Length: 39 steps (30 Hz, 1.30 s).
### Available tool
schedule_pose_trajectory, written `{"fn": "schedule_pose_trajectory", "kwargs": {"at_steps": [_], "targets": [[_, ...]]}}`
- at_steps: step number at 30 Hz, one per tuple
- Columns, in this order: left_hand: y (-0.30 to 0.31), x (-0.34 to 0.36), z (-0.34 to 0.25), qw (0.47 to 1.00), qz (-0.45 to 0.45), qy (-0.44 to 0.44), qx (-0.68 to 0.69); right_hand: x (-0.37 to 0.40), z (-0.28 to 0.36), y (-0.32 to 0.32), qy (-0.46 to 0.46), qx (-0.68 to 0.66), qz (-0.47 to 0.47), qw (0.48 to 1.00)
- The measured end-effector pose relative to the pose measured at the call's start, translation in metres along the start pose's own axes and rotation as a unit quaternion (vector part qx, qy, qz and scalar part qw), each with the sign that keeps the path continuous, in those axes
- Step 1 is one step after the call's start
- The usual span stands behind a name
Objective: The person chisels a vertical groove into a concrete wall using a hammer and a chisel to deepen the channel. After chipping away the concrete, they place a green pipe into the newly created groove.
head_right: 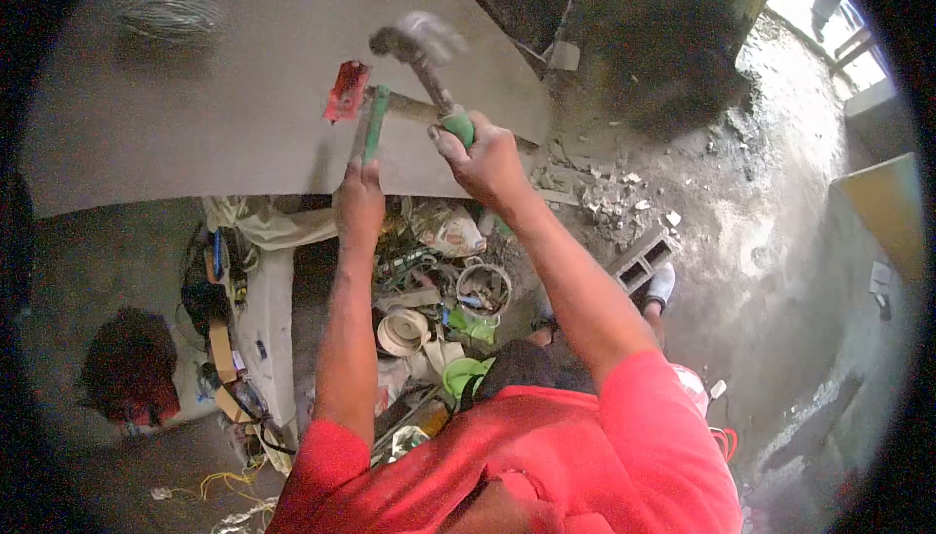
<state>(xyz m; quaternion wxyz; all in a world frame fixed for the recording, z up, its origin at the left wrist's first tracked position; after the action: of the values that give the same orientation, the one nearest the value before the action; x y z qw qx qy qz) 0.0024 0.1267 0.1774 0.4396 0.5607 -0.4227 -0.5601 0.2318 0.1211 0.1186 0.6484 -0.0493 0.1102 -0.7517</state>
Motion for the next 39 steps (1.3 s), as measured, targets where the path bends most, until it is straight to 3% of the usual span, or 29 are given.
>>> {"fn": "schedule_pose_trajectory", "kwargs": {"at_steps": [3, 5, 6, 8, 9, 10, 11, 12, 14, 18, 20, 23, 27, 29, 31, 33, 35, 37, 38, 39], "targets": [[-0.009, 0.006, 0.011, 0.999, 0.029, 0.019, 0.009, 0.007, 0.041, 0.025, 0.036, -0.096, -0.033, 0.994], [-0.006, 0.014, -0.006, 0.997, 0.034, -0.062, -0.008, 0.019, 0.068, 0.047, 0.125, -0.222, -0.068, 0.965], [-0.015, 0.022, -0.006, 0.991, 0.118, -0.052, -0.025, 0.022, 0.071, 0.056, 0.127, -0.221, -0.070, 0.964], [-0.002, 0.022, -0.007, 0.986, 0.153, -0.049, -0.047, 0.030, 0.044, 0.062, -0.020, -0.223, -0.048, 0.974], [-0.001, 0.021, 0.001, 0.980, 0.184, -0.044, -0.068, 0.032, 0.037, 0.067, -0.022, -0.222, -0.052, 0.973], [-0.018, 0.018, 0.019, 0.953, 0.068, -0.245, -0.166, 0.032, 0.017, 0.070, -0.067, -0.155, -0.057, 0.984], [0.026, -0.001, 0.010, 0.968, 0.197, -0.032, -0.149, 0.034, -0.003, 0.076, -0.112, -0.087, -0.062, 0.988], [0.028, -0.019, 0.024, 0.972, 0.160, -0.064, -0.161, 0.037, -0.012, 0.080, -0.098, 0.002, -0.048, 0.994], [0.036, -0.052, 0.025, 0.935, 0.195, -0.189, -0.231, 0.051, -0.032, 0.087, -0.110, 0.026, -0.038, 0.993], [0.073, -0.094, -0.029, 0.887, 0.211, -0.192, -0.363, 0.075, -0.069, 0.090, -0.141, 0.038, -0.019, 0.989], [0.068, -0.111, -0.041, 0.851, 0.209, -0.245, -0.414, 0.081, -0.077, 0.093, -0.156, 0.026, -0.021, 0.987], [0.069, -0.112, -0.076, 0.826, 0.192, -0.328, -0.417, 0.079, -0.064, 0.107, -0.134, 0.021, -0.032, 0.990], [0.061, -0.110, -0.094, 0.789, 0.223, -0.346, -0.456, 0.072, -0.052, 0.118, -0.143, -0.053, -0.052, 0.987], [0.062, -0.114, -0.107, 0.790, 0.216, -0.346, -0.457, 0.059, -0.044, 0.112, -0.150, -0.109, -0.063, 0.981], [0.053, -0.122, -0.111, 0.782, 0.230, -0.346, -0.465, 0.045, -0.030, 0.102, -0.122, -0.257, -0.132, 0.950], [0.049, -0.123, -0.115, 0.773, 0.246, -0.344, -0.473, 0.030, -0.023, 0.085, -0.045, -0.253, -0.179, 0.950], [0.053, -0.119, -0.125, 0.769, 0.269, -0.337, -0.472, 0.021, -0.055, 0.043, 0.061, -0.252, -0.222, 0.940], [0.057, -0.119, -0.127, 0.776, 0.258, -0.335, -0.467, 0.025, -0.056, -0.010, 0.035, -0.125, -0.207, 0.970], [0.060, -0.117, -0.129, 0.783, 0.249, -0.335, -0.460, 0.027, -0.059, -0.013, 0.033, -0.126, -0.207, 0.970], [0.058, -0.119, -0.126, 0.782, 0.248, -0.337, -0.461, 0.022, -0.081, -0.033, -0.075, -0.159, -0.129, 0.976]]}}
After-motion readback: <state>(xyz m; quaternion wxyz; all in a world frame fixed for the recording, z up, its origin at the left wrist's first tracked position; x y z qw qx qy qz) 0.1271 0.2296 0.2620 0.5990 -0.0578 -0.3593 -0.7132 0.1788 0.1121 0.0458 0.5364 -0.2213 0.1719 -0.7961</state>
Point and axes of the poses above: each hand's wrist, its own x-axis away from the middle knuckle, its own y-axis out of the back of the hand, z = x × y, the point moved 10 cm from there along -x, towards the middle knuckle, and after that the axes turned 11 degrees about -x, right-handed, at the moved point
